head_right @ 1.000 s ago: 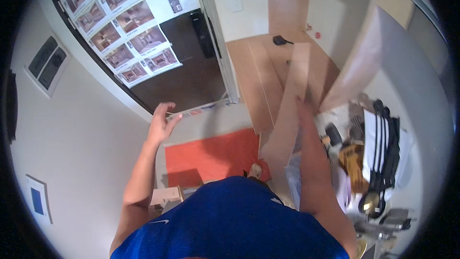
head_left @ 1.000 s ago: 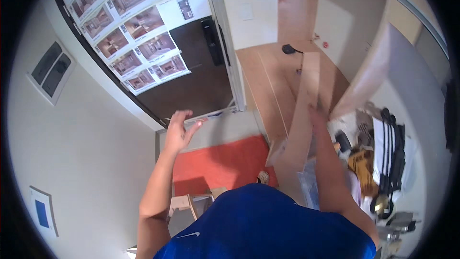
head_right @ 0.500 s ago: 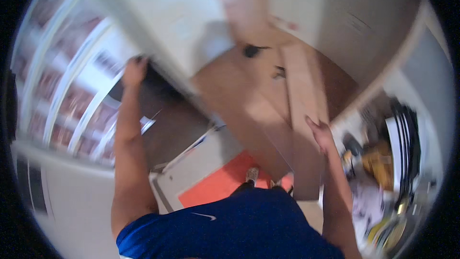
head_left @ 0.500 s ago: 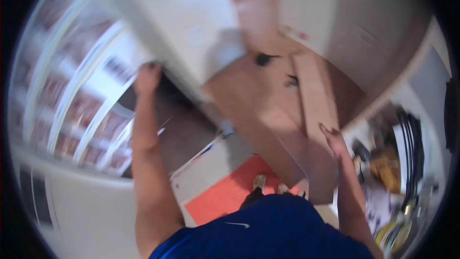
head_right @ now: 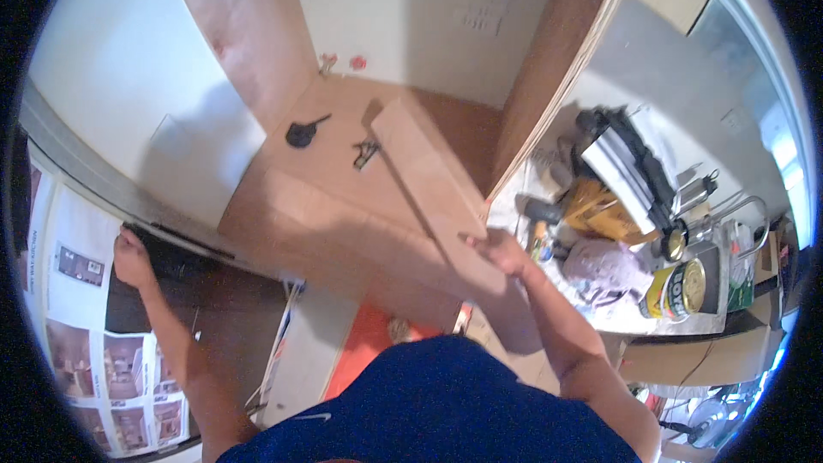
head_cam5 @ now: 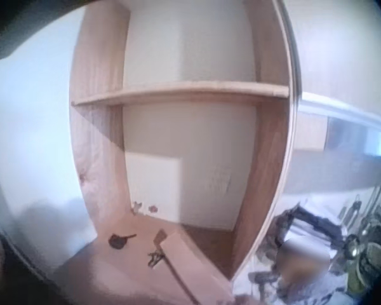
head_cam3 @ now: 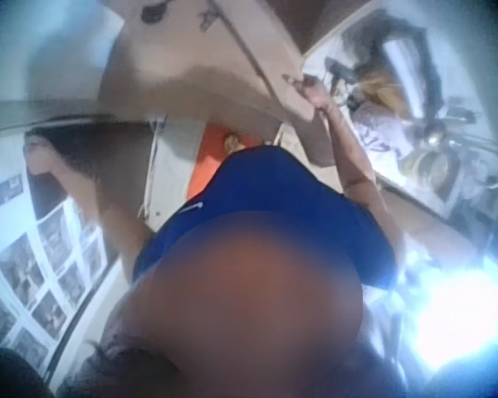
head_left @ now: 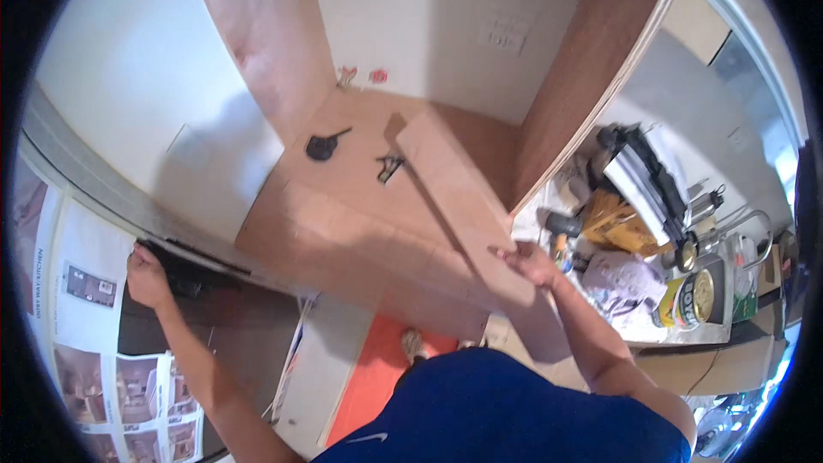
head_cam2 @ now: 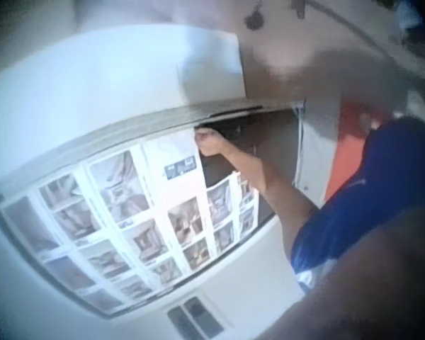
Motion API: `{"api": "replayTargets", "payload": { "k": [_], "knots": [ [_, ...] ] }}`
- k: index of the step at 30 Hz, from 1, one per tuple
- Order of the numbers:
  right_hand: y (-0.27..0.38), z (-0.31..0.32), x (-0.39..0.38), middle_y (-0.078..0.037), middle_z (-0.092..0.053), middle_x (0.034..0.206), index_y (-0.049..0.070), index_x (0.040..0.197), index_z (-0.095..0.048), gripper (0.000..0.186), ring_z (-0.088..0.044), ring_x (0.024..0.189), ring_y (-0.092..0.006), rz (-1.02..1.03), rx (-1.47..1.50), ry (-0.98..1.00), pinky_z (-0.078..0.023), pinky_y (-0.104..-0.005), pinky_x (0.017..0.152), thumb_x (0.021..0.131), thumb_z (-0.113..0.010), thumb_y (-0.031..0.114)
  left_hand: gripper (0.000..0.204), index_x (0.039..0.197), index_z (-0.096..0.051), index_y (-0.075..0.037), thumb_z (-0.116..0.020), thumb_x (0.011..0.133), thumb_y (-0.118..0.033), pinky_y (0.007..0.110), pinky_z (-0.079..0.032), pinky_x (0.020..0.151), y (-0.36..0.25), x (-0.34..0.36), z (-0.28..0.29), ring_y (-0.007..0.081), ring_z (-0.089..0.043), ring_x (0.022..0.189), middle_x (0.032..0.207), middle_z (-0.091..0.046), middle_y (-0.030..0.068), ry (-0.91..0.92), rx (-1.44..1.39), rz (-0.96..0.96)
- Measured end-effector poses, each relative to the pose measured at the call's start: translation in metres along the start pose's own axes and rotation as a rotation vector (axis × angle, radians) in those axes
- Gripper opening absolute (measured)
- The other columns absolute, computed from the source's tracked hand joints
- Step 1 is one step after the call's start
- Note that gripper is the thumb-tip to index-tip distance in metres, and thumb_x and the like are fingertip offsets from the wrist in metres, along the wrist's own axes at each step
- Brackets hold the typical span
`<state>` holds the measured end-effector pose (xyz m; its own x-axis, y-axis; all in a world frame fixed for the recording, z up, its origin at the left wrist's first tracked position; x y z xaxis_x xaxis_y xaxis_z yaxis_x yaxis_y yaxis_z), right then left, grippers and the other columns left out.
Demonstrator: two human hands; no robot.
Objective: The person carries a wooden plank into a room and positions it inside a partially assembled cabinet structure. They use a rubber mallet to tap the plank into place and a tape measure to verify dimensions. The person adjusts the plank multiple times to ensure a proper fit within the cabinet frame.
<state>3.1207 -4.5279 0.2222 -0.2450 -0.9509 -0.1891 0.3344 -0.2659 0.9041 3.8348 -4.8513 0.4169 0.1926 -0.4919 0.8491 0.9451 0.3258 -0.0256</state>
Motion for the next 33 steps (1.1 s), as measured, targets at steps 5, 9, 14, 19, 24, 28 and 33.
{"api": "replayTargets", "payload": {
  "k": [5, 9, 14, 19, 24, 28, 33],
  "knots": [
    [-0.018, 0.013, 0.001, -0.02, -0.074, 0.1, -0.01, 0.119, -0.069, 0.072, -0.067, 0.091, -0.0212, -0.076, -0.089, -0.007, -0.052, -0.0377, 0.084, 0.094, -0.07, 0.058, 0.048, 0.072, -0.063, -0.007, -0.052, 0.106, -0.038, 0.053, -0.052, 0.056, 0.005, -0.003, -0.001, 0.0392, -0.067, 0.066, 0.076, -0.068, 0.0143, -0.046, -0.019, -0.049],
    [0.01, 0.025, -0.019, -0.016, -0.073, 0.091, -0.006, 0.109, -0.072, 0.068, -0.065, 0.085, -0.0181, -0.237, -0.113, 0.002, -0.051, -0.0355, 0.079, 0.093, -0.07, 0.06, 0.045, 0.073, -0.062, -0.007, -0.053, 0.106, -0.037, 0.052, -0.052, 0.057, 0.009, -0.003, -0.003, 0.0402, -0.067, 0.067, 0.075, -0.067, 0.0154, -0.027, -0.019, -0.012],
    [-0.003, 0.036, -0.024, -0.014, -0.074, 0.093, -0.005, 0.113, -0.072, 0.069, -0.067, 0.085, -0.0198, -0.244, -0.134, 0.017, -0.053, -0.0364, 0.08, 0.093, -0.07, 0.06, 0.044, 0.074, -0.062, -0.006, -0.054, 0.106, -0.036, 0.052, -0.052, 0.058, 0.014, -0.006, -0.01, 0.041, -0.066, 0.068, 0.077, -0.067, 0.0162, -0.03, -0.034, -0.027],
    [0.034, 0.041, -0.028, -0.014, -0.074, 0.093, -0.005, 0.114, -0.072, 0.07, -0.067, 0.086, -0.0199, -0.27, -0.204, -0.003, -0.053, -0.0368, 0.079, 0.093, -0.069, 0.062, 0.043, 0.075, -0.063, -0.006, -0.054, 0.105, -0.035, 0.051, -0.052, 0.059, 0.012, -0.005, -0.007, 0.0401, -0.066, 0.069, 0.08, -0.068, 0.0159, -0.019, -0.033, -0.054],
    [0.009, 0.039, -0.016, -0.013, -0.074, 0.095, -0.005, 0.114, -0.073, 0.068, -0.067, 0.086, -0.0185, -0.287, -0.165, 0.015, -0.053, -0.0362, 0.079, 0.094, -0.069, 0.06, 0.042, 0.075, -0.063, -0.006, -0.054, 0.105, -0.034, 0.05, -0.052, 0.059, 0.014, -0.004, -0.011, 0.0392, -0.067, 0.07, 0.081, -0.068, 0.0149, -0.017, -0.017, -0.013],
    [0.039, 0.038, -0.024, -0.011, -0.073, 0.093, -0.005, 0.114, -0.072, 0.062, -0.065, 0.085, -0.0152, -0.234, -0.16, 0.011, -0.051, -0.0329, 0.077, 0.096, -0.071, 0.054, 0.042, 0.075, -0.063, -0.006, -0.054, 0.105, -0.034, 0.049, -0.052, 0.059, 0.009, -0.004, -0.005, 0.0384, -0.067, 0.069, 0.082, -0.068, 0.0135, -0.009, 0.03, -0.018],
    [0.065, 0.032, -0.031, -0.002, -0.067, 0.084, -0.005, 0.108, -0.07, 0.055, -0.057, 0.074, -0.0095, -0.26, -0.095, 0.02, -0.046, -0.0286, 0.064, 0.095, -0.075, 0.048, 0.043, 0.072, -0.062, -0.007, -0.054, 0.105, -0.034, 0.049, -0.051, 0.057, 0.013, -0.004, 0.001, 0.0383, -0.065, 0.068, 0.078, -0.066, 0.013, -0.085, 0.006, -0.043]
  ]
}}
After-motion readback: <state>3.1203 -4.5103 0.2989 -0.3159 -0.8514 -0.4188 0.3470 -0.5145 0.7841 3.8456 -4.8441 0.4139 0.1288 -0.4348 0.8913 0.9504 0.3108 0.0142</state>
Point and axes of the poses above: each hand's wrist, its own x-axis towards the middle knuckle, its own z-axis out of the back of the hand, y = z × x, the point moved 5 cm from there along x, towards the middle knuckle
